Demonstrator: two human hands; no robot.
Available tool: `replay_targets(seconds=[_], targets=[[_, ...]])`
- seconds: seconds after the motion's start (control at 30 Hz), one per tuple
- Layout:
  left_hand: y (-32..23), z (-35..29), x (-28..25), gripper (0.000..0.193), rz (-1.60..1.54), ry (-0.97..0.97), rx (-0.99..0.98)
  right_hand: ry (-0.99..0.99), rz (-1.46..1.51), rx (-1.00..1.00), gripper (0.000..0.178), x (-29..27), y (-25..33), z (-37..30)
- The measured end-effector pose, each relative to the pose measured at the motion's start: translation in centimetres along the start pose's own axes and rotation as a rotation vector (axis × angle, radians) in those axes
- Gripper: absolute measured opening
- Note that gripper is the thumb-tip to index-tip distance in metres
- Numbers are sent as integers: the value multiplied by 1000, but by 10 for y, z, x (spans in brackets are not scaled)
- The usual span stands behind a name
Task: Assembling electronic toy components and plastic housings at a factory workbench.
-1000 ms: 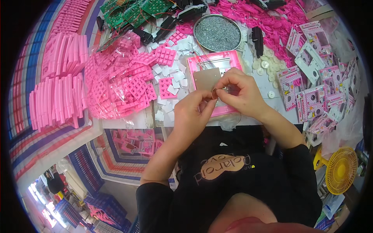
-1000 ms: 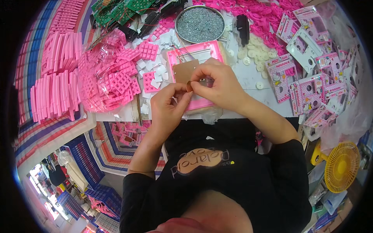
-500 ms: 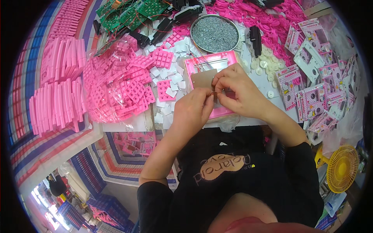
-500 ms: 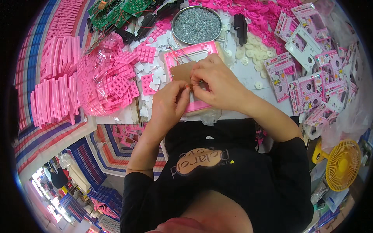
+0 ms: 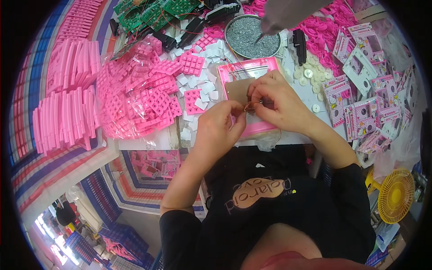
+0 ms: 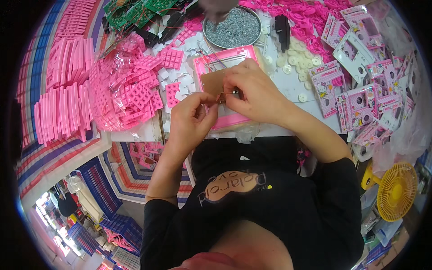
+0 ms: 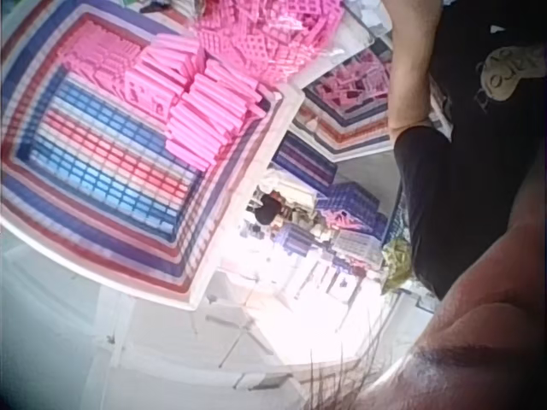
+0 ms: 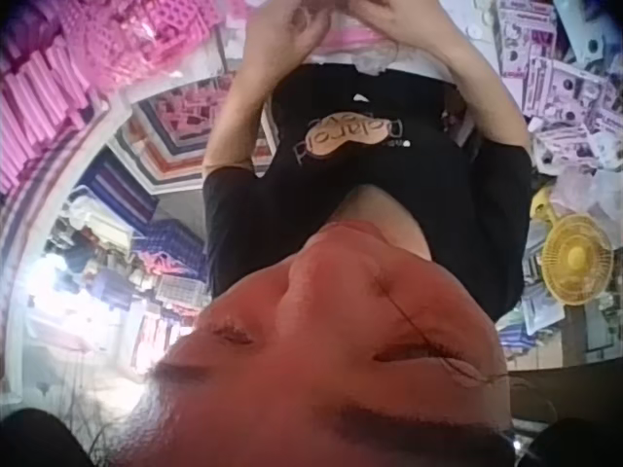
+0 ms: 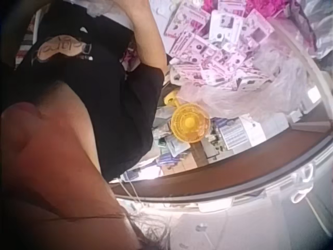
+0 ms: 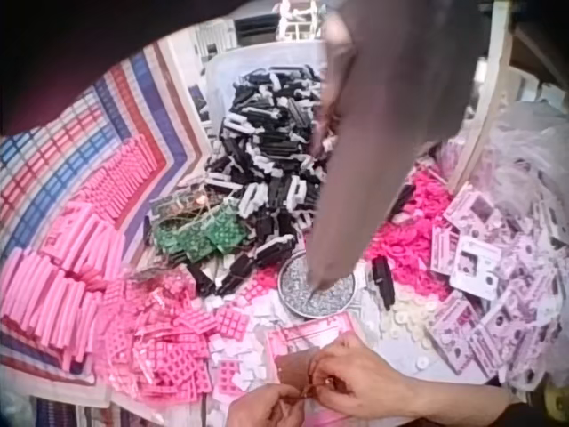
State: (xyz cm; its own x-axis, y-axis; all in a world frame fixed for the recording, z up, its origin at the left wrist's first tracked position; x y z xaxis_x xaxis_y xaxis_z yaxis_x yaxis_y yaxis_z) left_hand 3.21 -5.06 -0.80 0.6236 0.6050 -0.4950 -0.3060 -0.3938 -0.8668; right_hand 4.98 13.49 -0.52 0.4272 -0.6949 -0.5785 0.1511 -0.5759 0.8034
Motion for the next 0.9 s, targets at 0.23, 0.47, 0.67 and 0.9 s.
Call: replay_targets(seconds=[0.23,0.47,0.67,0.9], targets=[[1,-1,3,11,21,-28,25,1,-3,-6,6,0,3,0],[4,3,7,13,12,0,89,-76,15,-89,13,2,-1,-1],[7,4,13,16,117,-40,126,-85,-58,-145,13,3,-1,0],[-4,4,5,14,71,-30,76,-76,-10,-106,13,2,-4,-1]])
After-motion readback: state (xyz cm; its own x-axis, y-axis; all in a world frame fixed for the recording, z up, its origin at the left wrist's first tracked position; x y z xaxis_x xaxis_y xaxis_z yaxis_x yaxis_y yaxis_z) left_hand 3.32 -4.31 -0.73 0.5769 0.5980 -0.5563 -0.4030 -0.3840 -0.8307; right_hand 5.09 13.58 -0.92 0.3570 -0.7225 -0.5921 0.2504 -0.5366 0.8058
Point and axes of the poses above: each hand's wrist, its own z-axis towards the middle knuckle, its own x-axis out of the palm, y = z × x, the point moved 4 cm from there along z, towards the middle knuckle, and after that the axes turned 14 degrees about y, right-handed, at the moved point
